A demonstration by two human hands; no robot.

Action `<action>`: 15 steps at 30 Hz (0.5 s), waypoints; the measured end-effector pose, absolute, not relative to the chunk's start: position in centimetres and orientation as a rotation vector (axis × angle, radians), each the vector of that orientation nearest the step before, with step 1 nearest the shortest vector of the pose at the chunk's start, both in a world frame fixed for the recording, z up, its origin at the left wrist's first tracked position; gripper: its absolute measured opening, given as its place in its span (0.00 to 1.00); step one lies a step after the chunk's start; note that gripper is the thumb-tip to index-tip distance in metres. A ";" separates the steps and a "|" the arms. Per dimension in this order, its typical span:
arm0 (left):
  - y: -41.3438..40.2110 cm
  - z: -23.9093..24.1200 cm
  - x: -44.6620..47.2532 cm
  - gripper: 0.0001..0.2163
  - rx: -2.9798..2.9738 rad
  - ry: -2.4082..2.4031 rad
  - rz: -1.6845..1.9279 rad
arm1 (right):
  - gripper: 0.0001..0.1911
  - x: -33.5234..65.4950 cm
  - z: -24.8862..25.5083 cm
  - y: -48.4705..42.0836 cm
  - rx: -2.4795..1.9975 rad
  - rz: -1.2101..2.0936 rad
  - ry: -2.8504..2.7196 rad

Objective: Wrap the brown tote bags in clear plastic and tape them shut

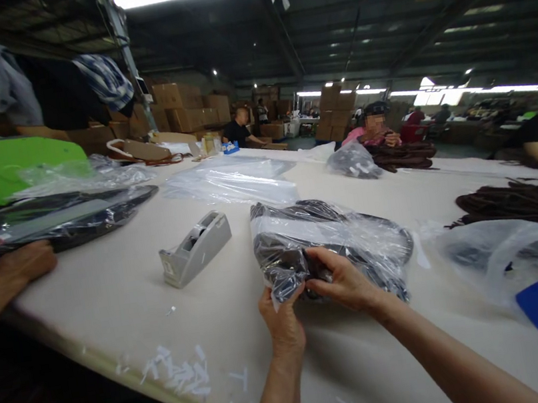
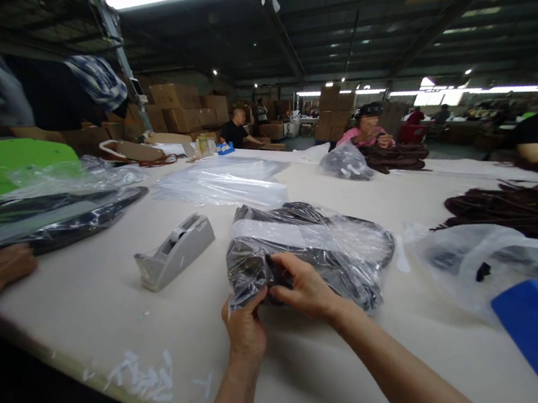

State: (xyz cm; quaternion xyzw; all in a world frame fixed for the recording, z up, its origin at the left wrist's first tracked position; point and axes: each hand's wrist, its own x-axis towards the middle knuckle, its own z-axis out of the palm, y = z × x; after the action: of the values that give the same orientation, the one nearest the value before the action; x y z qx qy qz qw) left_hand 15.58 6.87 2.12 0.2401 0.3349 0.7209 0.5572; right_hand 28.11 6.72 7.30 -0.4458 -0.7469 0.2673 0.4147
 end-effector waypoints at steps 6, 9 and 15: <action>7.2 2.4 15.4 0.12 0.579 0.745 1.751 | 0.15 27.8 7.6 7.5 -1.022 0.138 -2.102; 7.1 2.2 15.4 0.15 0.640 0.759 1.695 | 0.13 28.1 8.0 8.0 -1.037 0.080 -2.105; 6.8 1.1 14.7 0.17 0.989 1.039 1.611 | 0.12 28.3 7.9 8.5 -1.056 0.041 -2.090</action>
State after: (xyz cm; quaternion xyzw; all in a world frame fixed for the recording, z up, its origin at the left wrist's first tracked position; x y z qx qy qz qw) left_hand 14.74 6.80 1.13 0.4042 0.4246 0.6580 0.4726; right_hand 28.25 8.46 7.95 -0.4155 -0.8219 0.0160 0.3893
